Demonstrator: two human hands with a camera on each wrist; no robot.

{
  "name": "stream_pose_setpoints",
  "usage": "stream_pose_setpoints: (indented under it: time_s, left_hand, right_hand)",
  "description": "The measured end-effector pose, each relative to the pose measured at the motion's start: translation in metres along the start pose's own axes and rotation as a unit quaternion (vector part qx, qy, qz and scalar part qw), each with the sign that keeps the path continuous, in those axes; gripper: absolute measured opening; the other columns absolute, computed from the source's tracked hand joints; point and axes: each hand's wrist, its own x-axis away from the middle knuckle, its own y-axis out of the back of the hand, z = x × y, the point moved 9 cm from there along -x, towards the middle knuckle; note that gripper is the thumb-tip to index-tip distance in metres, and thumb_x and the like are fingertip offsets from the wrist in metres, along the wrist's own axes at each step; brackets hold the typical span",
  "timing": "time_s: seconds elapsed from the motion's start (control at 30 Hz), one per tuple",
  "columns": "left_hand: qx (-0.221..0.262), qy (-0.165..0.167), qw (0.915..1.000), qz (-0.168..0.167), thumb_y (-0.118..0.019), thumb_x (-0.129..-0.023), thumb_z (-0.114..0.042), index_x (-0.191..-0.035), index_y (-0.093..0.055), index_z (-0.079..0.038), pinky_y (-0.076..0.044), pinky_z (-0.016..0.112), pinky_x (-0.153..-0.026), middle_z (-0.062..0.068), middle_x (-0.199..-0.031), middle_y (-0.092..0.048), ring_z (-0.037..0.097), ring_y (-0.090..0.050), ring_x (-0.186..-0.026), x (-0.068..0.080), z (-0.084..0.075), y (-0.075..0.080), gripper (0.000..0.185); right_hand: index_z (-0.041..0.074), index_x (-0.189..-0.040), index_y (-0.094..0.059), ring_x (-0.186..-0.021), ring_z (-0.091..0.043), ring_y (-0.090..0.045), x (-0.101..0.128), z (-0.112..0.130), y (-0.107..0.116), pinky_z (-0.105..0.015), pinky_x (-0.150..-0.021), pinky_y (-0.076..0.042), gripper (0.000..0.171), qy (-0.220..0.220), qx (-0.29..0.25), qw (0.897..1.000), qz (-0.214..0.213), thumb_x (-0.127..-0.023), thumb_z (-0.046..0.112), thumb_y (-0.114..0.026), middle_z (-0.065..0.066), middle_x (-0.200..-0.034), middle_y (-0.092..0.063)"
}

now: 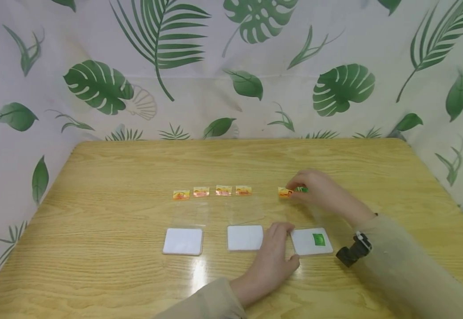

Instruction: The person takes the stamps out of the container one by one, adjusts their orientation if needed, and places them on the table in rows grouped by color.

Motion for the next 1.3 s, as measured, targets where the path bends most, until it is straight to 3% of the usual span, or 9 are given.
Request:
stream_pose_setpoints:
  time_s: [0.23, 0.53, 0.87, 1.3]
  left_hand:
    - [0.002, 0.001, 1.0, -0.001, -0.067, -0.077, -0.008, -0.124, -0.04, -0.006, -0.037, 0.02, -0.098, 0.002, -0.12, -0.043, 0.011, -0.04, -0.114, 0.001, -0.001, 0.001, 0.054]
    - [-0.006, -0.014, 0.9998, -0.012, -0.066, -0.077, -0.009, -0.122, -0.04, -0.005, -0.038, 0.02, -0.095, 0.002, -0.118, -0.043, 0.011, -0.04, -0.11, 0.001, -0.002, 0.003, 0.053]
    - [-0.025, -0.031, 0.9985, -0.037, -0.067, -0.074, -0.009, -0.12, -0.042, -0.005, -0.039, 0.019, -0.093, 0.003, -0.114, -0.045, 0.012, -0.043, -0.106, 0.002, -0.003, 0.005, 0.053]
    - [-0.025, -0.027, 0.9989, -0.03, -0.067, -0.075, -0.009, -0.12, -0.041, -0.005, -0.039, 0.019, -0.093, 0.003, -0.114, -0.045, 0.012, -0.043, -0.107, 0.002, -0.002, 0.004, 0.052]
  right_hand:
    - [0.008, -0.093, -0.07, -0.085, -0.02, -0.058, -0.024, 0.006, -0.014, -0.037, -0.077, -0.049, 0.016, -0.007, -0.012, 1.0, 0.025, -0.079, 0.016, -0.07, -0.002, -0.088, -0.063]
    - [0.006, -0.09, -0.07, -0.081, -0.017, -0.057, -0.045, 0.02, -0.027, -0.035, -0.074, -0.049, 0.015, 0.043, -0.007, 0.998, 0.036, -0.078, 0.015, -0.071, -0.003, -0.084, -0.063]
    - [0.005, -0.088, -0.07, -0.082, -0.018, -0.057, -0.05, 0.027, -0.032, -0.035, -0.076, -0.049, 0.017, 0.06, 0.006, 0.997, 0.042, -0.076, 0.017, -0.073, -0.004, -0.084, -0.064]
    - [0.004, -0.09, -0.07, -0.081, -0.018, -0.056, -0.05, 0.027, -0.034, -0.034, -0.075, -0.048, 0.019, 0.047, 0.004, 0.998, 0.049, -0.076, 0.017, -0.073, -0.004, -0.084, -0.064]
